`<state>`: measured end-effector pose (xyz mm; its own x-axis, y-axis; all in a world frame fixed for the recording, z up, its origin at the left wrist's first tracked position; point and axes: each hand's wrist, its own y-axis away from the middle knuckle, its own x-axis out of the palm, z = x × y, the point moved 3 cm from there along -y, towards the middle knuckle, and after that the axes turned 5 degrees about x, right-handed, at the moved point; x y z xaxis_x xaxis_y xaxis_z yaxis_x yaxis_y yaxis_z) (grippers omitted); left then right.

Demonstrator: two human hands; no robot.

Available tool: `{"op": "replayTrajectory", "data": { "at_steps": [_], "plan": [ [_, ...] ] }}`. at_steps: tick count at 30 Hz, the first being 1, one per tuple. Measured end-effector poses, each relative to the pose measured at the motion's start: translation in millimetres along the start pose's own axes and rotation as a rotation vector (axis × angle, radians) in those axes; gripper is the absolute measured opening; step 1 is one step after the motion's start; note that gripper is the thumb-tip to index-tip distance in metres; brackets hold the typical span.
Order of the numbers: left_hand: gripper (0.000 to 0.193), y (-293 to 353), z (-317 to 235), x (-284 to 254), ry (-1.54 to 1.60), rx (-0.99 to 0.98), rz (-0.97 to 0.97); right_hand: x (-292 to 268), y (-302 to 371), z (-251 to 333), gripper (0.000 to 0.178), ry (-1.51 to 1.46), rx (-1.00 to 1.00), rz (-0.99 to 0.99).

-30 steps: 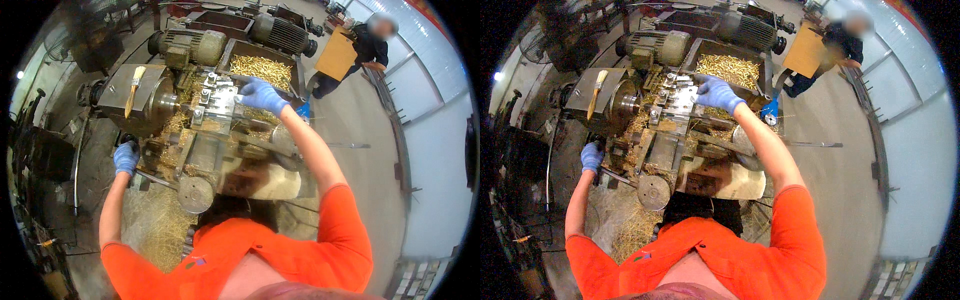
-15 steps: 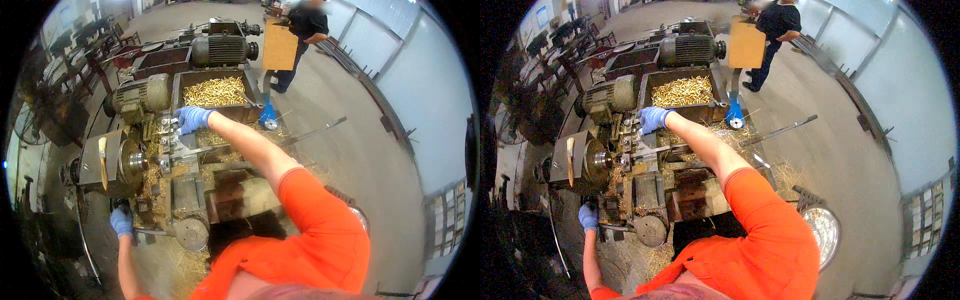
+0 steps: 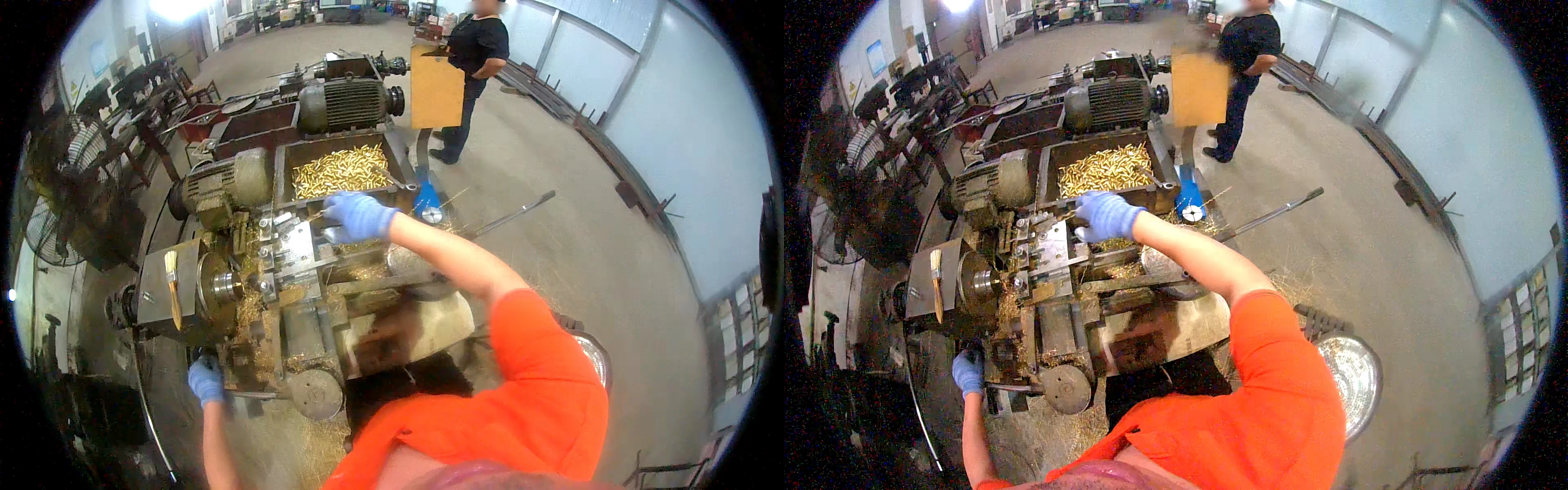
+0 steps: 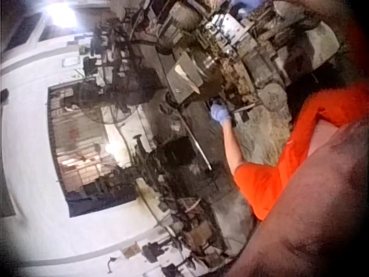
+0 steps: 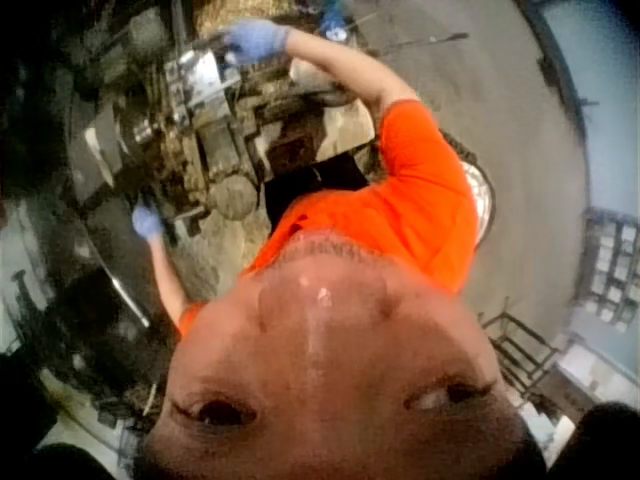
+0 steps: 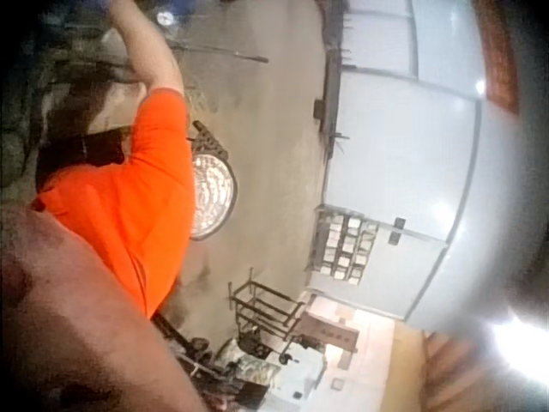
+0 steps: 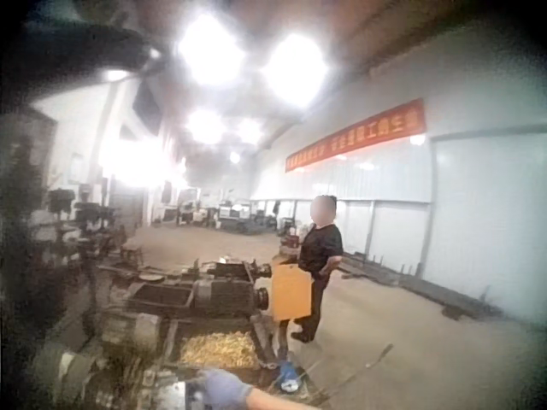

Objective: The person operates a metal turning machine, loading brass components into the chuck and using a lever to engage the cutting tool. The person repeatedly removes finished parts and places them into a perforated metal tray while another person walks by in the background.

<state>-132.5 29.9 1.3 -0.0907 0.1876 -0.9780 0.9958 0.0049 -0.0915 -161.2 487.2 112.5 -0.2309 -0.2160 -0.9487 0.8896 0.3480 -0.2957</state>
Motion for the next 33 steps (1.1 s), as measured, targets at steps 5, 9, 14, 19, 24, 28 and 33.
{"op": "replayTrajectory", "data": {
  "at_steps": [5,9,14,19,24,28,33],
  "plan": [
    [0.027,2,14,7,0.029,0.096,-0.038,-116,113,0,0.034,0.079,0.102,-0.440],
    [0.021,-1,11,9,0.042,0.112,-0.083,-181,237,-20,0.033,0.349,0.408,-0.827],
    [0.023,0,16,14,0.020,0.126,-0.093,-133,401,-105,0.020,-0.008,0.948,-1.266],
    [0.025,-5,15,17,-0.001,0.101,-0.118,41,548,-192,0.026,0.233,1.283,0.458],
    [0.027,0,17,16,0.002,0.136,-0.152,77,560,-174,0.036,-0.245,1.556,0.536],
    [0.023,0,11,16,-0.026,0.132,-0.133,64,533,-152,0.033,0.085,1.215,0.883],
    [0.022,-2,15,17,0.045,0.122,-0.124,23,508,-125,0.036,0.466,0.940,1.088]
  ]
}}
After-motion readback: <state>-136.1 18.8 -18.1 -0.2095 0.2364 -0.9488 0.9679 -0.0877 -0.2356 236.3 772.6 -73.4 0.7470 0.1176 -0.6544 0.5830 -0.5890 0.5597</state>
